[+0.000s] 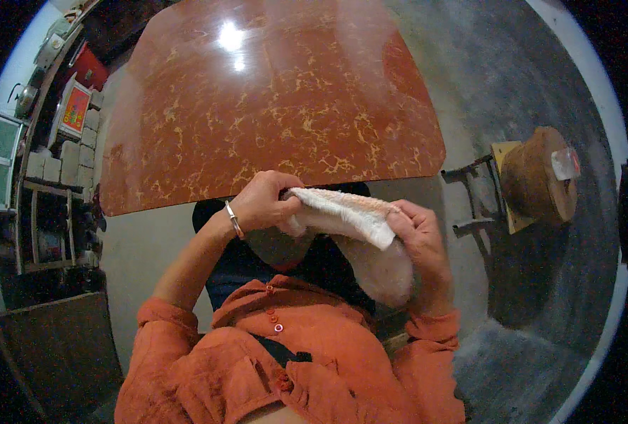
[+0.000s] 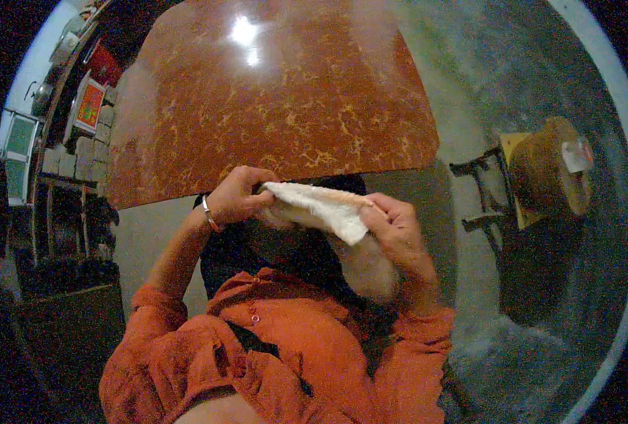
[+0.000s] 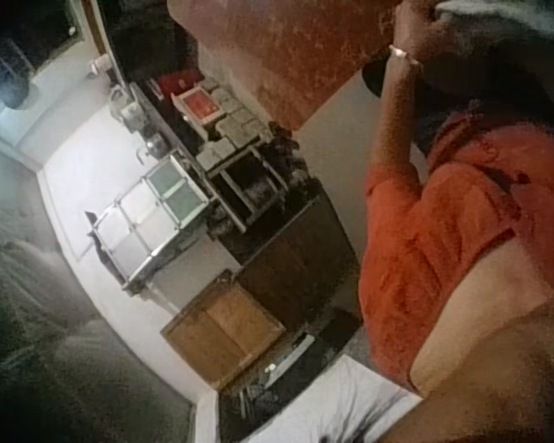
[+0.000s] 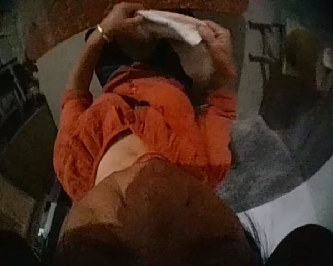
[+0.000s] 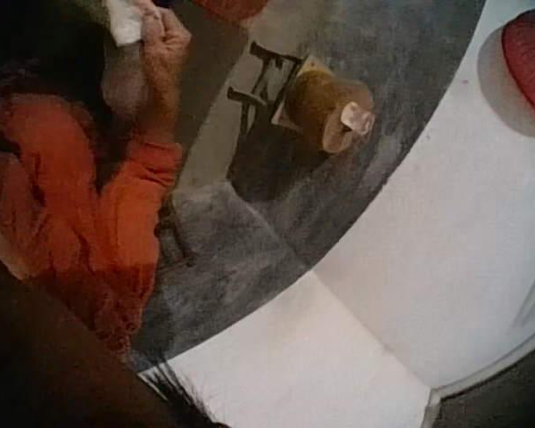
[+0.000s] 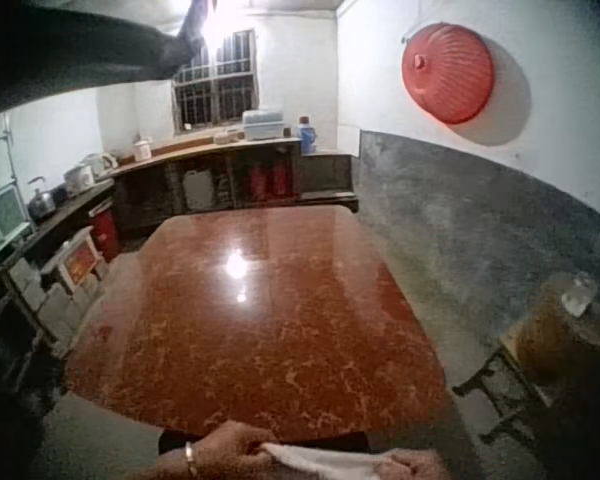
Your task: The person wipes a reddish-brown table surface with a white cloth. They move the cloth in circular and back-and-forth motions across the table, covering different areas. The person briefly picks up a white pot from a nearby chair and places it on a counter before resuming wiping the table.
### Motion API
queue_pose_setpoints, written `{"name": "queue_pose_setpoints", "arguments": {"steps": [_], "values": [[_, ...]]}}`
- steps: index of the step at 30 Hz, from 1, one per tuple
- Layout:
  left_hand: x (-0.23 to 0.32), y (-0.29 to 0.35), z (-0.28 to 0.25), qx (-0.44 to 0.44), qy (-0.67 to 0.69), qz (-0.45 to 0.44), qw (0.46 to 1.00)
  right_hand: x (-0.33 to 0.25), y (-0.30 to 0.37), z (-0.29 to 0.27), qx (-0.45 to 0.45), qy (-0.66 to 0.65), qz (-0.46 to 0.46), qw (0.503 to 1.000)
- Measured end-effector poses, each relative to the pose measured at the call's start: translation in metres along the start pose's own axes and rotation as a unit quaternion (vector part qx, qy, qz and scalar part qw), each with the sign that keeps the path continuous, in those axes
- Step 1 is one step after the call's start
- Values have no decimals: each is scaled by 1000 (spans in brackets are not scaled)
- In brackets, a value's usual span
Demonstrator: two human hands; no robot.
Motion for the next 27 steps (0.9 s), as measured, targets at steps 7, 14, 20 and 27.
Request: {"name": "queue_pose_setpoints", "arguments": {"steps": [7, 14, 20, 27], "values": [[34, -19, -6, -9, 44, 70, 996, -107, -7, -22, 65, 31, -122, 990], [114, -42, -118, 253, 241, 400, 848, -217, 41, 57, 173, 64, -437, 880], [-5, -38, -158, 328, 70, 267, 903, -131, -24, 134, -202, 373, -377, 824], [-156, 24, -188, 392, -161, 6, 906, -26, -153, 111, 79, 481, -339, 805]]}}
Point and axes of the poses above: each hand's wrist, its own y-axis away from the middle knuckle, its own z-axis out of the palm, x = y × z, the point moved 6 cm from there along -y, towards the middle knuckle, and after that the axes turned 9 degrees about x, right-handed, at the moved point
